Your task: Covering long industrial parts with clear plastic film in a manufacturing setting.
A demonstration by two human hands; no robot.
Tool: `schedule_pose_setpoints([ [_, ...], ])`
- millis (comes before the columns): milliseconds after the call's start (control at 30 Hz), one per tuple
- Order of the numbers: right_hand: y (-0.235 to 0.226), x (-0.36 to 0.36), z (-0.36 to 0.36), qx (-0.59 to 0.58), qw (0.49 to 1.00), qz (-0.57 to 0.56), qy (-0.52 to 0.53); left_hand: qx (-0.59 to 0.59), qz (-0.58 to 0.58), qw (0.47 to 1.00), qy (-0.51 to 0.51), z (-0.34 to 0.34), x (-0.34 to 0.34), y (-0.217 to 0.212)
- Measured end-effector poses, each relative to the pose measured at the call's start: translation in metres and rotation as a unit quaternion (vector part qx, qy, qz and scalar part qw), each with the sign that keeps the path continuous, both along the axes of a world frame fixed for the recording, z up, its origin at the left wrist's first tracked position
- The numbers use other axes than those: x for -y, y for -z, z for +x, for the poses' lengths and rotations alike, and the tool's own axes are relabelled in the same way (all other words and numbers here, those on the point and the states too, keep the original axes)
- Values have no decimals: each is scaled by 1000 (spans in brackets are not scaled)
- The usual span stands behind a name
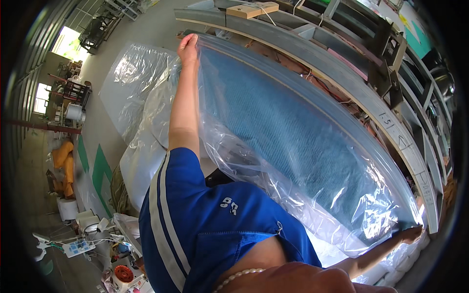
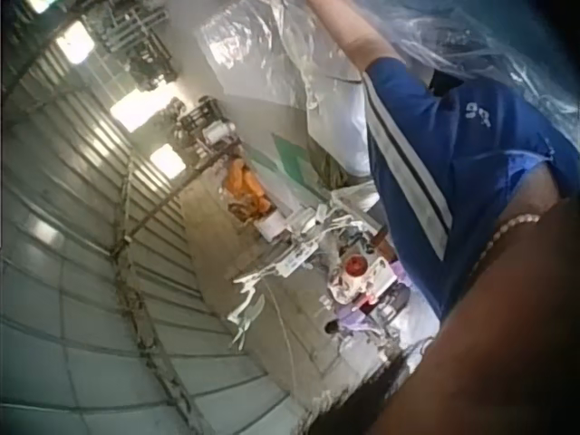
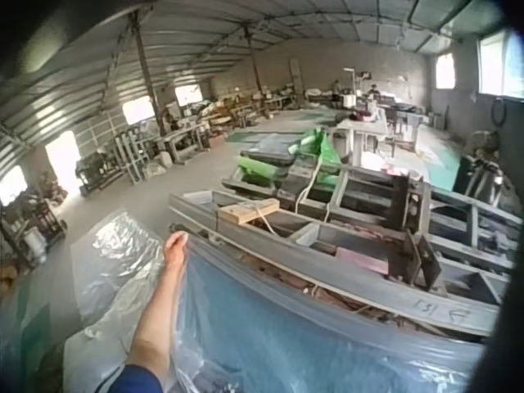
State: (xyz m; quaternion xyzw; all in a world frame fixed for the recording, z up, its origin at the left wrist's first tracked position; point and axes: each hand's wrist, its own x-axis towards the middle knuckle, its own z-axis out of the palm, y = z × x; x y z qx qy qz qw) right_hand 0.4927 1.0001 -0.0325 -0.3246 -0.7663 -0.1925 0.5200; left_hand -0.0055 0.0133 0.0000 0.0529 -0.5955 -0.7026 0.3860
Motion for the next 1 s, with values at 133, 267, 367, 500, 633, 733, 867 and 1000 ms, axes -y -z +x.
schedule_pose_setpoints([
  [133, -24, 66, -31, -206, 930, -302, 41, 34, -68, 997, 1, -1, 25, 4],
  [267, -20, 37, -9, -148, 936, -318, 40, 46, -42, 998, -31, -7, 9, 4],
  [367, -37, 77, -31, -202, 910, -360, 29, 33, -48, 998, -15, 2, 10, -1],
  [500, -34, 67, -22, -145, 933, -329, 21, 17, -147, 985, -94, -7, 12, 9],
  [633, -47, 34, 19, -76, 918, -388, -15, 151, -356, 909, -157, -2, 15, -10],
  [733, -63, 21, 61, -26, 924, -367, -106, 245, -396, 882, -68, 24, 9, -37],
  [867, -77, 56, 124, 129, 924, -246, -261, 181, -205, 956, 105, 41, 4, -35],
  [1000, -57, 34, 215, -428, 675, -595, -89, 178, -123, 932, 289, 69, -81, -39],
])
